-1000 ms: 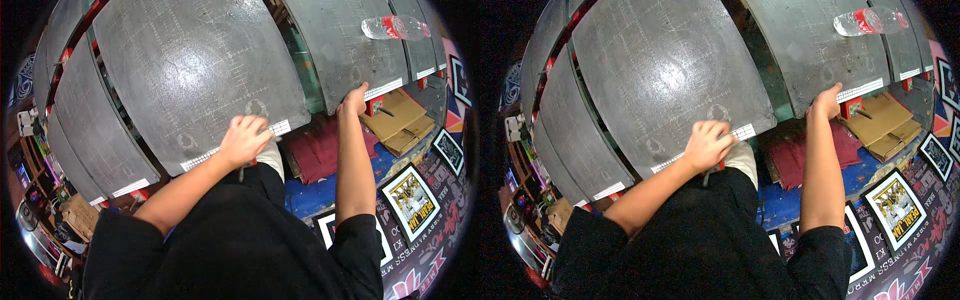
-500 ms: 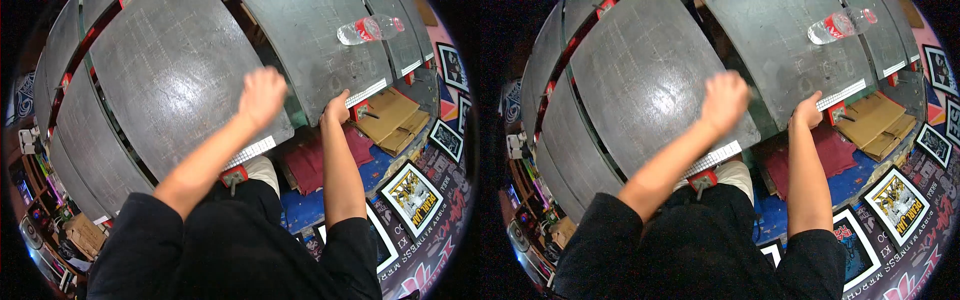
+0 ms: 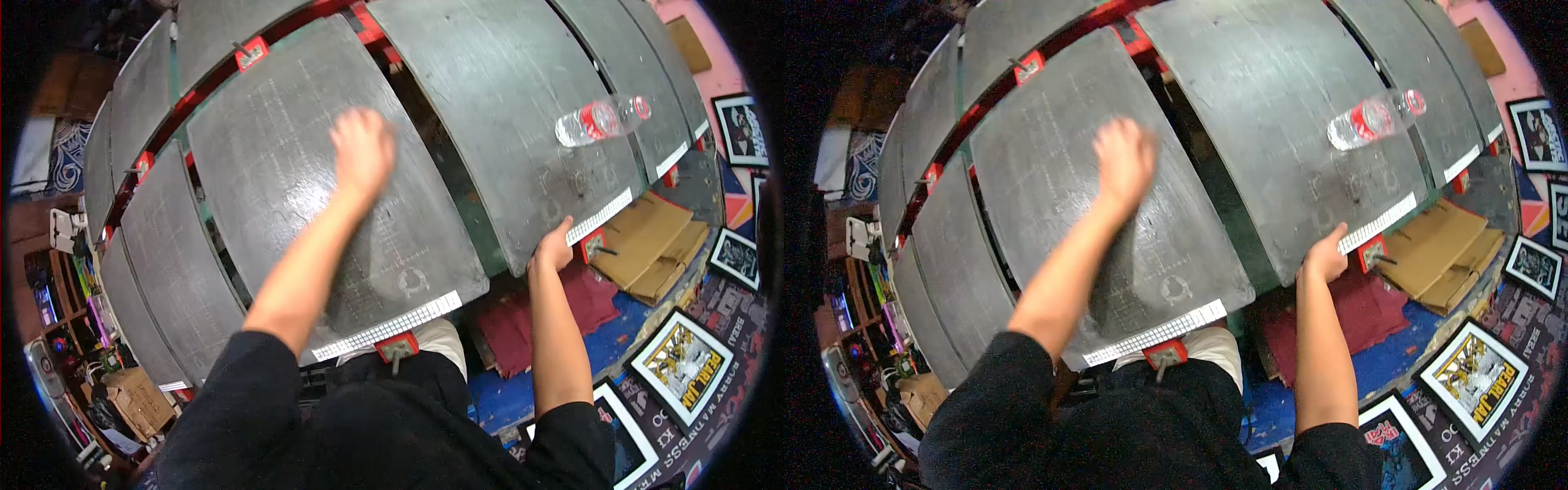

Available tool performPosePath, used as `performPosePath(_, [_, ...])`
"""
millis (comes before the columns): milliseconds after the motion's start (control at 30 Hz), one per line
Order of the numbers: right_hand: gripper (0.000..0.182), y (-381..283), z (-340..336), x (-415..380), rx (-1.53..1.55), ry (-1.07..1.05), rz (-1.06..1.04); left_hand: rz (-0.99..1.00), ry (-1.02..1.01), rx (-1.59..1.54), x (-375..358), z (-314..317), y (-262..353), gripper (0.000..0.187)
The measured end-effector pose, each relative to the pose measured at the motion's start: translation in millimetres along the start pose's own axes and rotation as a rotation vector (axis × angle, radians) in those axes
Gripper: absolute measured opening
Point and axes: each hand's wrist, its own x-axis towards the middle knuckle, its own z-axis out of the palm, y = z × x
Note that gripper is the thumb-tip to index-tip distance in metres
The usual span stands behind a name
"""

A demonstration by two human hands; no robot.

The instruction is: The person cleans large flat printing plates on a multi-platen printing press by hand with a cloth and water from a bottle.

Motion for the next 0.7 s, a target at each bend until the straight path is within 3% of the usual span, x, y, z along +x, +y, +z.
performPosePath(67, [0.086,4.2,1.7,4.2,0.035,-0.021,-0.031,0.133,-0.34,-0.112,-90.8,-31.4,42.9,0.032])
performPosePath(100, [0.085,6.8,1.8,6.5,0.038,-0.021,-0.054,0.294,-0.27,-0.304,-133.5,-52.0,49.0,0.03])
performPosePath(167, [0.083,15.7,5.1,15.0,0.079,-0.034,-0.092,0.245,-0.422,-0.451,-155.3,-79.2,36.7,0.027])
performPosePath(267, [0.08,16.2,3.0,13.7,0.135,-0.081,-0.065,0.105,-0.354,-0.226,-98.5,-64.2,-11.5,0.026])
performPosePath(367, [0.079,18.3,4.2,15.8,0.164,-0.094,-0.049,-0.032,-0.009,-0.062,22.9,-22.3,-74.4,0.025])
performPosePath(500, [0.079,17.4,4.4,14.9,0.18,-0.09,-0.044,-0.149,0.105,0.075,168.0,39.2,-123.4,0.026])
performPosePath(600, [0.066,11.1,2.5,7.7,0.184,-0.094,-0.036,-0.258,0.159,0.062,181.9,47.6,-91.6,0.025])
performPosePath(700, [0.066,9.2,2.9,4.4,0.171,-0.069,-0.076,0.035,0.006,-0.051,92.5,33.6,-15.9,0.023])
